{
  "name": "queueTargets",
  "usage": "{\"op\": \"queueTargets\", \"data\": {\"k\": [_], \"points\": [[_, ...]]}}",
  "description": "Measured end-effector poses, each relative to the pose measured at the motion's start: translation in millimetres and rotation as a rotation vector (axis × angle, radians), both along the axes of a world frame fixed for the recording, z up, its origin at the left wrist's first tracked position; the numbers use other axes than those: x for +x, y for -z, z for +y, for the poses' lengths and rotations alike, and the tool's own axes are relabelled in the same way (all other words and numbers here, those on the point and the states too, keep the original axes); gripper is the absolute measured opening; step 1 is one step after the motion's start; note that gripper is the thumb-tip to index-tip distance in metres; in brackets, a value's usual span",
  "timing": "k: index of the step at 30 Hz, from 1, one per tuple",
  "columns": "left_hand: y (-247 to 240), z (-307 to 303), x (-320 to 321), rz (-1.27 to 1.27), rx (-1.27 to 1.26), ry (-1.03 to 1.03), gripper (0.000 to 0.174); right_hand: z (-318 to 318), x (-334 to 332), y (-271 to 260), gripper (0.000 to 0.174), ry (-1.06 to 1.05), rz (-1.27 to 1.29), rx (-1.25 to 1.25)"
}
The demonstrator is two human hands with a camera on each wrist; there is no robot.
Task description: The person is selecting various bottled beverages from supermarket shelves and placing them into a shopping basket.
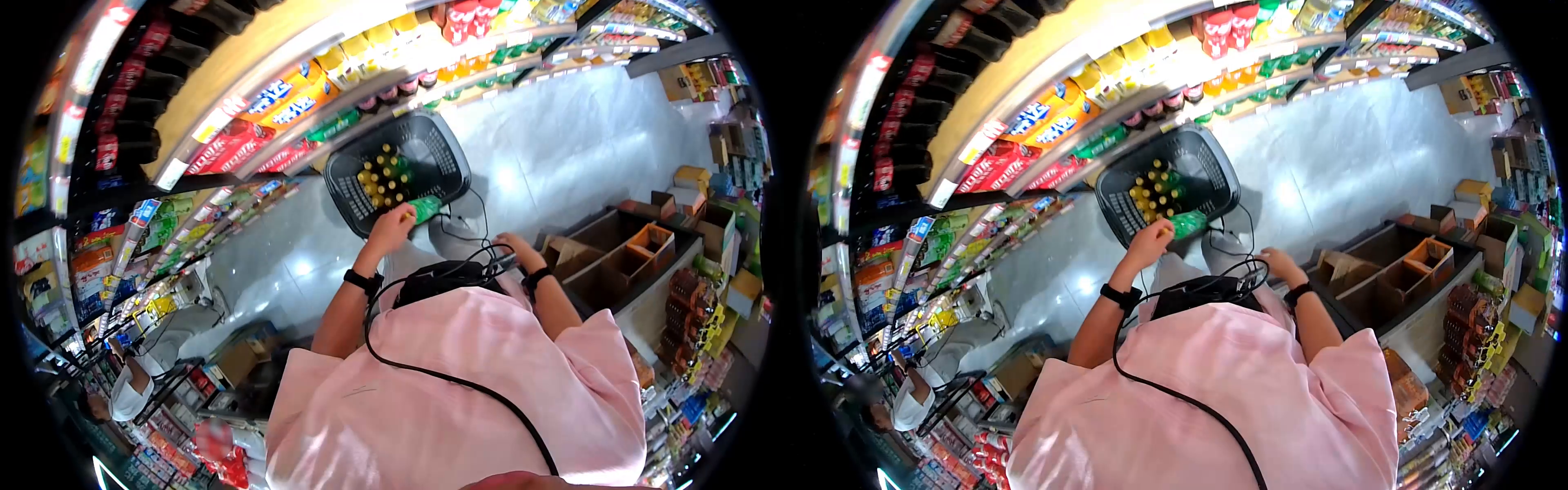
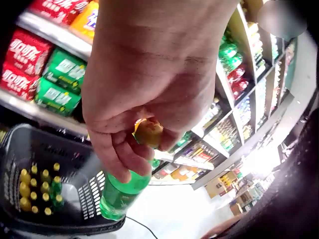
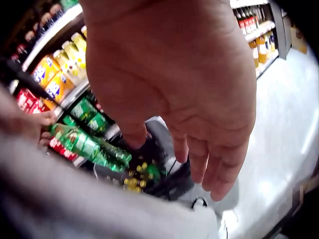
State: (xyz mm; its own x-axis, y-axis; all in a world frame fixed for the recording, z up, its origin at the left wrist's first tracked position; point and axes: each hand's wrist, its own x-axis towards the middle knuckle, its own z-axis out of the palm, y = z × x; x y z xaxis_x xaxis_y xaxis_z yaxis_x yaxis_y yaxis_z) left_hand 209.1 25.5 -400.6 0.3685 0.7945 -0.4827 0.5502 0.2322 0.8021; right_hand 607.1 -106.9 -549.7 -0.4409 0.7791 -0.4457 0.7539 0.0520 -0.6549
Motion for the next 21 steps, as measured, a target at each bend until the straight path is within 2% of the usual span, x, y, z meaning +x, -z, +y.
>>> {"op": "queueTargets", "data": {"k": [2,3,4,6,7,8,10,12,14,16,20,21], "points": [[29,-6,-11,0.020,-0.042,-0.087,0.014,-46,-34,26,0.031,-0.079,-0.072,-0.204],[48,-8,-16,-0.068,-0.130,-0.166,0.009,-89,-13,96,0.027,-0.232,0.379,0.082],[60,1,-19,-0.062,-0.153,-0.152,0.009,-66,-42,-7,0.033,0.348,0.138,-0.222],[82,-7,-28,-0.132,-0.236,-0.265,0.008,-46,-51,-40,0.043,0.212,0.023,-0.343],[99,-2,-32,-0.153,-0.246,-0.312,0.011,-24,-65,-68,0.048,0.539,-0.033,-0.658],[102,9,-32,-0.207,-0.265,-0.325,0.013,-26,-71,-65,0.048,0.588,-0.063,-0.662],[125,33,-26,-0.200,-0.347,-0.361,0.014,-41,-74,-50,0.047,0.566,-0.052,-0.476],[163,57,-14,-0.197,-0.443,-0.366,0.017,-48,-77,-42,0.037,0.659,-0.093,-0.458],[216,73,-4,-0.197,-0.416,-0.282,0.020,-55,-81,-36,0.032,0.684,-0.091,-0.396],[283,88,-6,-0.048,-0.293,-0.056,0.025,-50,-84,-35,0.025,0.685,-0.135,-0.419],[354,124,29,-0.037,-0.554,-0.250,0.034,-46,-88,-25,0.026,0.701,-0.135,-0.387],[377,130,35,0.055,-0.536,-0.179,0.038,-41,-88,-22,0.027,0.710,-0.155,-0.421]]}}
